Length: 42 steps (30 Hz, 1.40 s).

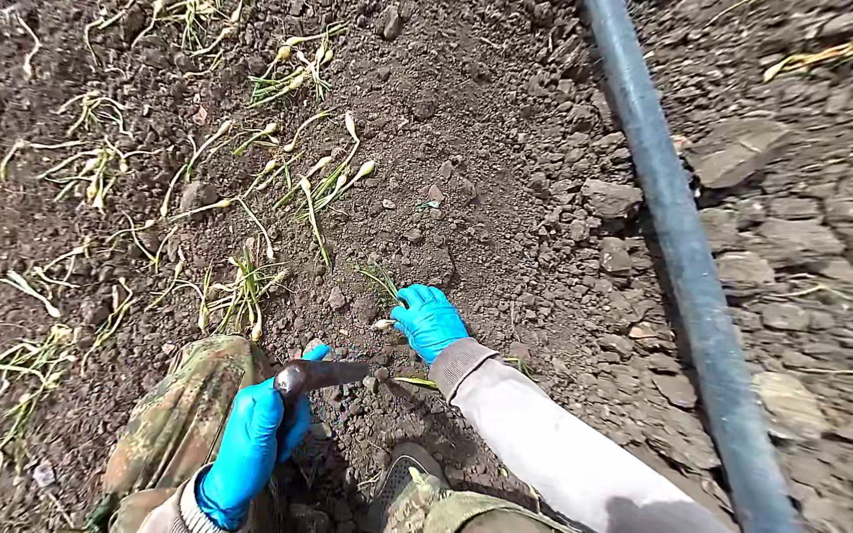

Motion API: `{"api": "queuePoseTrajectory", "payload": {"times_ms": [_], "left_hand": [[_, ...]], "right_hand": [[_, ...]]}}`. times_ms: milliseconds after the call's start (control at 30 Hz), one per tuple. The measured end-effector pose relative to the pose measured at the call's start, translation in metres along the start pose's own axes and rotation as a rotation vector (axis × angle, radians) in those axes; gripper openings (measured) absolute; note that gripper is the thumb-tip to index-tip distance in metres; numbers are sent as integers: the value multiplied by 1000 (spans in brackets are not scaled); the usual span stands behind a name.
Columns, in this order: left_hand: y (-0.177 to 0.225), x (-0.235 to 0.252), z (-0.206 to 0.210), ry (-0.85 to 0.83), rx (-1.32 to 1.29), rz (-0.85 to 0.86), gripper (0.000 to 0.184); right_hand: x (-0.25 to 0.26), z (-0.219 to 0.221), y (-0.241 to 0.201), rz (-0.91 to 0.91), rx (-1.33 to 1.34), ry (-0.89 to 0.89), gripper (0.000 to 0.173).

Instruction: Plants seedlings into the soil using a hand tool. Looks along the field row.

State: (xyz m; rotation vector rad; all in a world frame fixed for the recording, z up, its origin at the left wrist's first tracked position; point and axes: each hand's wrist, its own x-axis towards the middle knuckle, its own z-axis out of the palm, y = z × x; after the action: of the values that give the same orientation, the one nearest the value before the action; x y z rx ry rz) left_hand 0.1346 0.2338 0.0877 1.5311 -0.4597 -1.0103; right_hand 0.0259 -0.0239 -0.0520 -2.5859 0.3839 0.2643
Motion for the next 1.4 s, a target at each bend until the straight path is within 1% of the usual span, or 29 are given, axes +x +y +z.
{"api": "queuePoseTrajectory", "payload": {"times_ms": [33, 100, 133, 167, 233, 300, 333, 400, 433, 467, 500, 533, 567, 600, 633, 700, 733, 800, 833, 867, 933, 1000, 1033, 1100, 1167, 1233, 1267, 1367, 1400], "left_hand": [[-12, 2, 0, 29, 41, -40, 71], [-46, 5, -3, 102, 40, -129, 74], [-55, 5, -6, 133, -10, -169, 78], [-55, 5, -10, 155, -69, -210, 85], [-33, 3, -16, 169, -128, -224, 87], [3, -6, -19, 126, -148, -127, 88], [24, -8, -18, 86, -128, -57, 86], [58, -7, -8, 10, 1, 28, 78], [63, -1, -2, -14, 76, 32, 77], [56, 7, 5, -16, 184, 10, 70], [36, 15, 11, -8, 270, -46, 67], [3, 21, 13, 5, 307, -112, 63], [-31, 24, 13, 37, 290, -159, 59], [-55, 23, 10, 75, 255, -173, 56], [-68, 21, 7, 113, 211, -162, 56], [-74, 7, 0, 176, 103, -160, 61], [-68, -4, -3, 207, 57, -167, 64], [-44, -18, -9, 255, -26, -136, 65], [-31, -27, -12, 253, -49, -95, 67], [-17, -34, -17, 244, -39, -44, 68], [2, -43, -25, 235, 41, 22, 73], [-5, -43, -29, 259, 176, -19, 70], [-19, -38, -33, 273, 188, -83, 72], [-51, -34, -36, 341, 103, -230, 69], [-59, -32, -36, 399, 36, -292, 60], [-55, -33, -33, 435, 58, -348, 54], [-51, -33, -29, 439, 82, -368, 53], [-46, -33, -19, 355, 143, -383, 70], [-47, -32, -16, 339, 162, -368, 74]], "right_hand": [[-3, 0, -6, 12, 27, 56, 19], [-12, 1, -25, 55, 97, 142, 25], [-17, 4, -35, 64, 147, 172, 23], [-22, 6, -45, 88, 181, 136, 21], [-32, 12, -58, 147, 241, -75, 30], [-44, 27, -60, 186, 257, -231, 38], [-48, 33, -59, 210, 266, -291, 37], [-54, 39, -55, 242, 298, -343, 34], [-55, 38, -53, 249, 304, -329, 33], [-55, 34, -53, 251, 304, -308, 31], [-55, 30, -55, 242, 291, -262, 28], [-54, 26, -56, 210, 265, -201, 25], [-52, 22, -59, 172, 236, -157, 23], [-47, 16, -62, 133, 200, -158, 22], [-40, 12, -65, 100, 159, -184, 22], [-25, 21, -75, 38, 99, -252, 19], [-20, 33, -82, 6, 82, -335, 21], [-6, 60, -89, -52, 61, -562, 31], [-5, 73, -91, -75, 54, -623, 33], [-5, 81, -94, -76, 44, -643, 33], [-5, 83, -98, -71, 27, -602, 30], [-5, 74, -101, -83, 46, -520, 39], [2, 66, -103, -100, 67, -457, 41], [25, 54, -115, -183, 120, -346, 38], [63, 46, -134, -246, 111, -361, 36], [104, 51, -154, -334, 54, -415, 33], [122, 60, -161, -379, 35, -403, 37], [164, 84, -174, -395, -75, -428, 78], [173, 88, -177, -380, -122, -459, 84]]}}
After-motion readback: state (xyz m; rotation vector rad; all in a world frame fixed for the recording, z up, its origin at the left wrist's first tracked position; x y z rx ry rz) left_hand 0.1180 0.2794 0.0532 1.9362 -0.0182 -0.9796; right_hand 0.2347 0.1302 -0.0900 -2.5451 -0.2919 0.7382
